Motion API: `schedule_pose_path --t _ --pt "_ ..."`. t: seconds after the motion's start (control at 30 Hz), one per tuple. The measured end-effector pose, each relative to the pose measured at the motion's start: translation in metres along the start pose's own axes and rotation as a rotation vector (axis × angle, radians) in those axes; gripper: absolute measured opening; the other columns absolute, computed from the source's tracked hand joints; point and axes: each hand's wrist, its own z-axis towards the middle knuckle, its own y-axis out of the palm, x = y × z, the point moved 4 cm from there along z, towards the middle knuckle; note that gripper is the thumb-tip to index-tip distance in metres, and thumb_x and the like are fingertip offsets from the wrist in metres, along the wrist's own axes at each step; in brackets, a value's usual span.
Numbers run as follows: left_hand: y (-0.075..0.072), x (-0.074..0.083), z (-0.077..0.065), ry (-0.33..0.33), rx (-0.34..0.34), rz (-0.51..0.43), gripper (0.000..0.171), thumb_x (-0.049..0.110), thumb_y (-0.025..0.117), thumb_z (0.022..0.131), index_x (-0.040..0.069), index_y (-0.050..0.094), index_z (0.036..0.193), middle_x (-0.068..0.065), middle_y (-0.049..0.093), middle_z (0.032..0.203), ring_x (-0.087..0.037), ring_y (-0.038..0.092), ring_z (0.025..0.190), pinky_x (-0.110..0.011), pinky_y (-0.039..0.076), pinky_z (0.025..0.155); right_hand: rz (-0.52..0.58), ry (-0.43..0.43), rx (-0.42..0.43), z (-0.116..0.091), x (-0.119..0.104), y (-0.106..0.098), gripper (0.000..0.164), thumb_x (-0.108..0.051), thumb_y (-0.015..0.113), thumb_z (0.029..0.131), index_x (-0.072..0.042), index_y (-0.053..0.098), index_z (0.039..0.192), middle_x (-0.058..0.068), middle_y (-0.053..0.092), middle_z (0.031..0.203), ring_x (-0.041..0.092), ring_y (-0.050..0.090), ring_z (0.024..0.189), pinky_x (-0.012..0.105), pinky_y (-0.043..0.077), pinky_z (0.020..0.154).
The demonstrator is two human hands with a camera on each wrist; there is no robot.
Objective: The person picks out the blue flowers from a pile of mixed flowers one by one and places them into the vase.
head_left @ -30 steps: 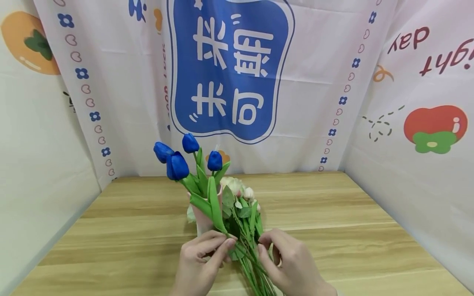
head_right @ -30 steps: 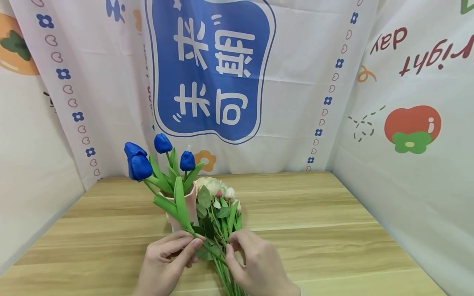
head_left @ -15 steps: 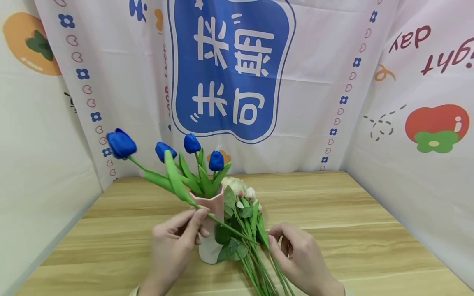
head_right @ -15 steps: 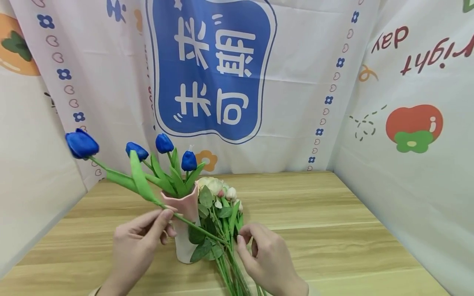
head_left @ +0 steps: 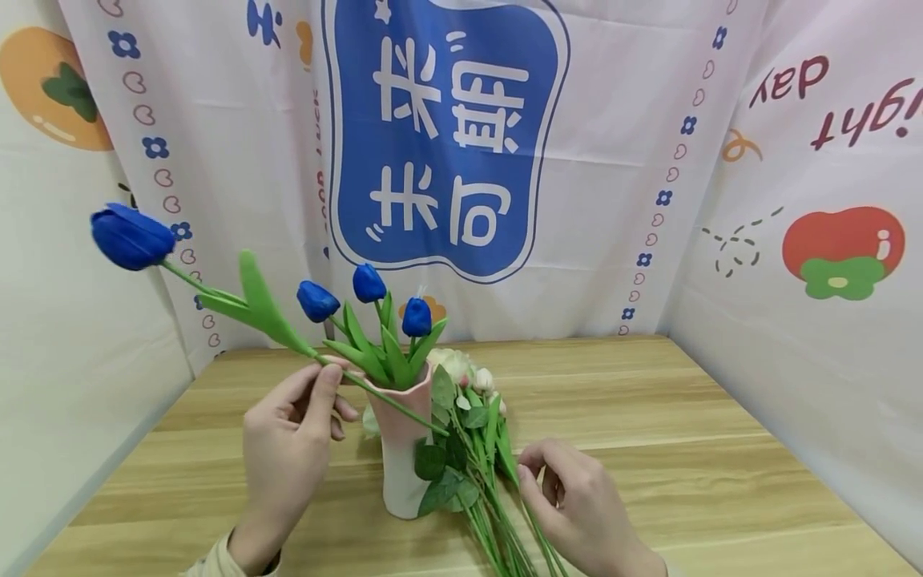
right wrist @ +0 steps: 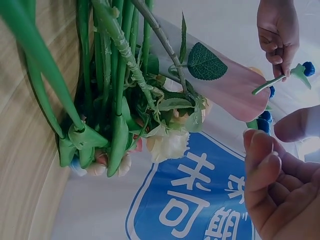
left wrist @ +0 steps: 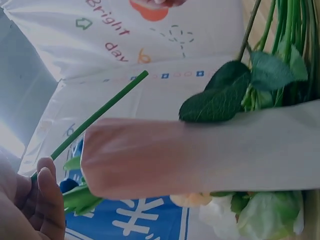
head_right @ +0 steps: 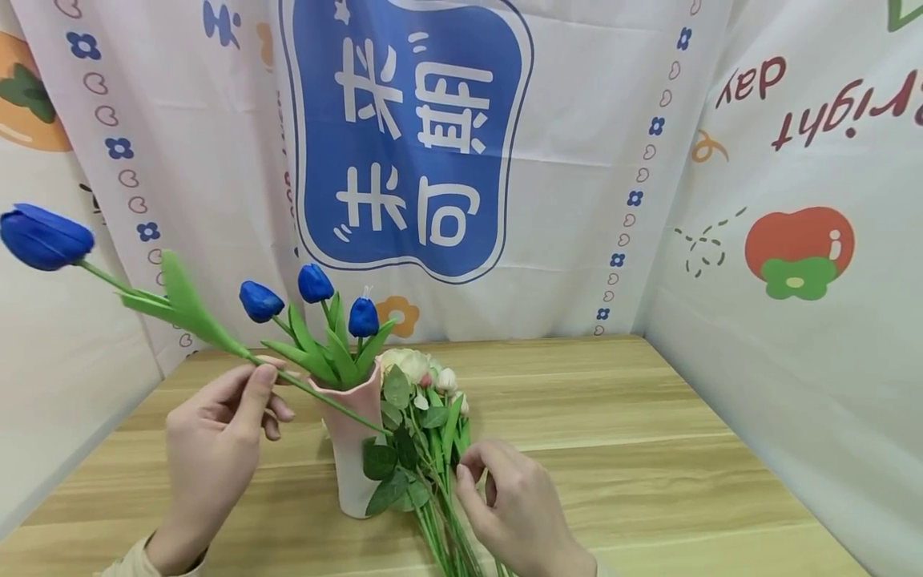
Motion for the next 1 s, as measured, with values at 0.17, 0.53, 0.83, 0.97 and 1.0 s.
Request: schedule_pose_path --t 0.17,0.53,0.83,0.97,1.0 --pt "-0.013 -0.002 0.01 0.011 0.066 0.017 0.018 0.014 0.052 0.091 0.004 0.067 0.095 -0.002 0.059 0.059 -0.015 0.052 0.044 -0.023 0.046 0.034 -0.007 0.005 -0.017 -0.002 -0.001 0.002 0.015 0.0 0.061 0.077 -0.013 0.058 0.083 -0.011 0.05 0.072 -0.002 0.039 0.051 0.003 0.032 0.042" --pt "-0.023 0.006 0.023 -0.04 0.158 0.043 0.024 0.018 0.05 0.092 0.0 0.065 0.099 -0.012 0.058 0.061 -0.016 0.053 0.045 -0.022 0.047 0.036 0.005 0.033 -0.063 -0.004 -0.001 0.006 0.015 -0.003 0.062 0.078 -0.017 0.057 0.083 -0.012 0.051 0.072 -0.004 0.039 0.052 0.002 0.033 0.043" --pt "-0.022 0.016 0.026 -0.127 0.211 0.021 0.025 0.018 0.051 0.092 -0.002 0.064 0.098 -0.016 0.056 0.059 -0.015 0.052 0.045 -0.019 0.046 0.036 -0.014 0.023 -0.071 -0.004 -0.002 0.009 0.014 -0.004 0.062 0.078 -0.016 0.058 0.082 -0.012 0.051 0.072 -0.003 0.039 0.051 0.002 0.031 0.043" --pt "-0.021 0.015 0.025 -0.149 0.224 0.022 0.026 0.019 0.051 0.091 -0.002 0.064 0.097 -0.014 0.056 0.058 -0.018 0.051 0.044 -0.02 0.045 0.035 -0.02 0.018 -0.075 -0.005 -0.002 0.01 0.015 -0.003 0.063 0.078 -0.017 0.057 0.081 -0.013 0.049 0.071 -0.003 0.039 0.051 0.001 0.031 0.043" --pt "-0.02 0.015 0.024 -0.156 0.223 0.017 0.026 0.019 0.051 0.091 -0.002 0.064 0.096 -0.015 0.055 0.057 -0.018 0.05 0.044 -0.019 0.044 0.035 -0.021 0.018 -0.076 -0.005 -0.002 0.01 0.016 -0.004 0.062 0.078 -0.018 0.056 0.08 -0.013 0.049 0.071 -0.003 0.038 0.051 0.001 0.031 0.043"
